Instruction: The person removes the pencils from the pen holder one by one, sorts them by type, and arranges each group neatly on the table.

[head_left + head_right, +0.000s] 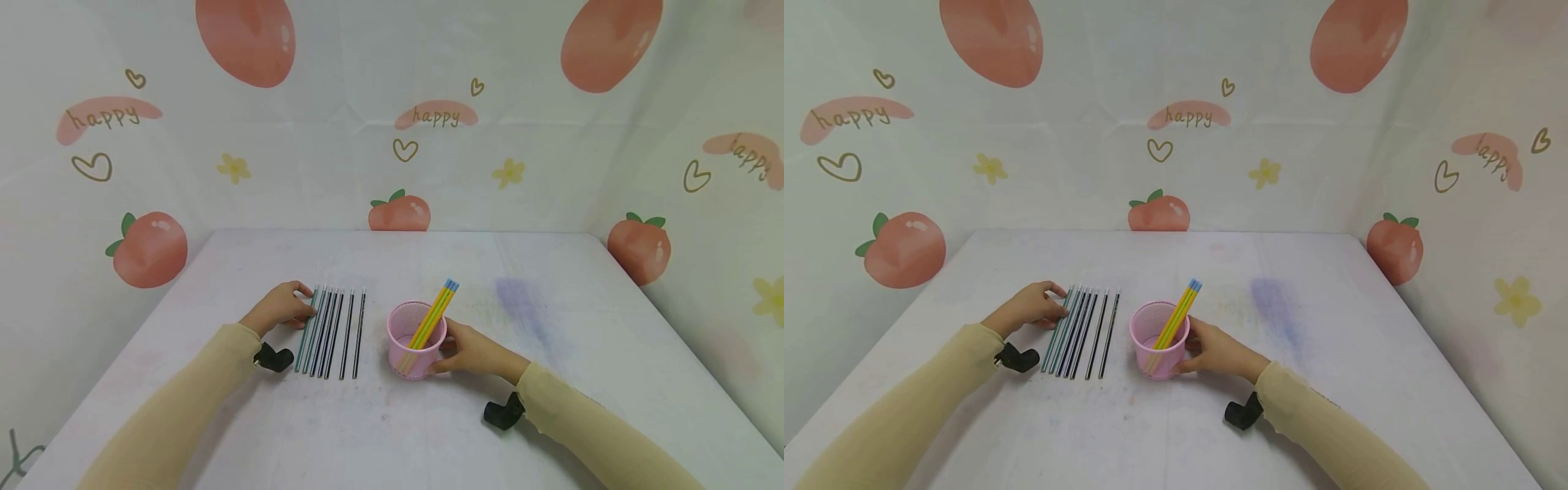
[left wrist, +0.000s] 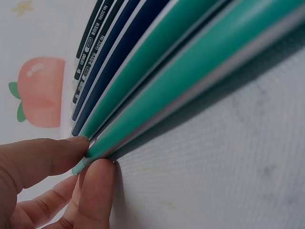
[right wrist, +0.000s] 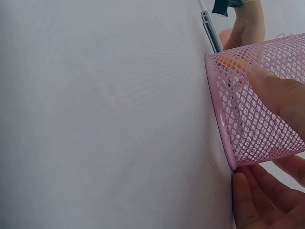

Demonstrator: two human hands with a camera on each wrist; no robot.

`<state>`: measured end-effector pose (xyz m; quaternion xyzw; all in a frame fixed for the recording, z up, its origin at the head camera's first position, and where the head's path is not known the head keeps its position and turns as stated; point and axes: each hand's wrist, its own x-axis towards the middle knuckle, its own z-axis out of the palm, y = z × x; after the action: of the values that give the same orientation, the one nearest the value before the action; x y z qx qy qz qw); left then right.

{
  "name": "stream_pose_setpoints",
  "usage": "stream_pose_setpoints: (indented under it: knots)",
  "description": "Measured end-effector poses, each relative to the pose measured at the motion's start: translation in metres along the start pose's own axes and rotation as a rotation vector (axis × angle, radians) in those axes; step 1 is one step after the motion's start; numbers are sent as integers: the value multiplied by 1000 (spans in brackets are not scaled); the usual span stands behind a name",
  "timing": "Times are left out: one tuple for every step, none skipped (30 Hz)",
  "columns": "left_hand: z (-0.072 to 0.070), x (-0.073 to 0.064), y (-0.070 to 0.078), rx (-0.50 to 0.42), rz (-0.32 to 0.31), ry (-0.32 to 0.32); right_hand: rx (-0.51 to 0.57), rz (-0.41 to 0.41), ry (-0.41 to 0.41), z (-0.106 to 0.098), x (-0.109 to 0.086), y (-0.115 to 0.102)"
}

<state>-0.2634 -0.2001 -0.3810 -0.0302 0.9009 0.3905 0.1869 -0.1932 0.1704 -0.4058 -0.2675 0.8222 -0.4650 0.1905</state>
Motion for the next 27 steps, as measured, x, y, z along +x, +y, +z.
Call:
stream_pose_setpoints:
  knots:
    - [0,0,0,-4,-2,-1,0,0,1,0,0,0]
    - [0,0,0,-6,-2,-1,2,0,2,0,0,0]
    - [0,0,0,-9,-3,-2,1,0,4,0,0,0]
    - [0,0,0,-11,-3,-3,0,0,5,0,-1,0]
    - [0,0,0,-15,-7,-1,-2,0,6,1,-1,0]
    - [0,0,0,-17,-7,-1,-3,1,7,1,-1,0]
    - [0,1,0,-19,-7,0,-4,0,7,1,-1,0]
    - [0,1,-1,-20,-6,0,-4,1,7,1,-1,0]
    - [0,1,-1,-23,-4,0,-7,1,8,0,-1,0]
    - [0,1,-1,-25,-3,-1,-8,3,8,0,-1,0]
    - [0,1,-1,-27,-3,-1,-10,4,8,0,-1,0]
    - [0,1,-1,-29,-2,-1,-13,4,9,0,-1,0]
    - [0,1,-1,-29,-2,-1,-17,4,11,0,-1,0]
    - [0,1,-2,-30,0,-2,-19,4,12,0,-1,0]
    - [-1,1,-2,-32,0,-3,-23,4,13,0,-1,0]
    - [-1,2,-2,-35,-1,-3,-24,4,14,0,-1,0]
    - [-1,2,-3,-41,-3,-4,-28,2,14,0,-1,0]
    - [-1,3,-3,-46,-5,-5,-30,1,14,0,0,0]
    - [-1,3,-4,-49,-2,-9,-31,2,14,0,-1,0]
    - [-1,3,-4,-55,1,-15,-33,-1,14,0,-1,0]
    - [-1,4,-5,-60,0,-16,-35,0,14,0,-1,0]
    - [-1,4,-5,-64,0,-16,-36,0,14,0,-1,0]
    - [-1,5,-6,-64,2,-18,-39,-1,14,0,-1,0]
    - [-1,5,-6,-61,5,-20,-39,0,14,0,-1,0]
    - [-1,5,-7,-59,8,-22,-39,0,14,0,-1,0]
    - [-1,6,-7,-59,6,-21,-38,1,14,0,0,0]
    - [-2,7,-8,-56,5,-19,-36,4,14,0,0,0]
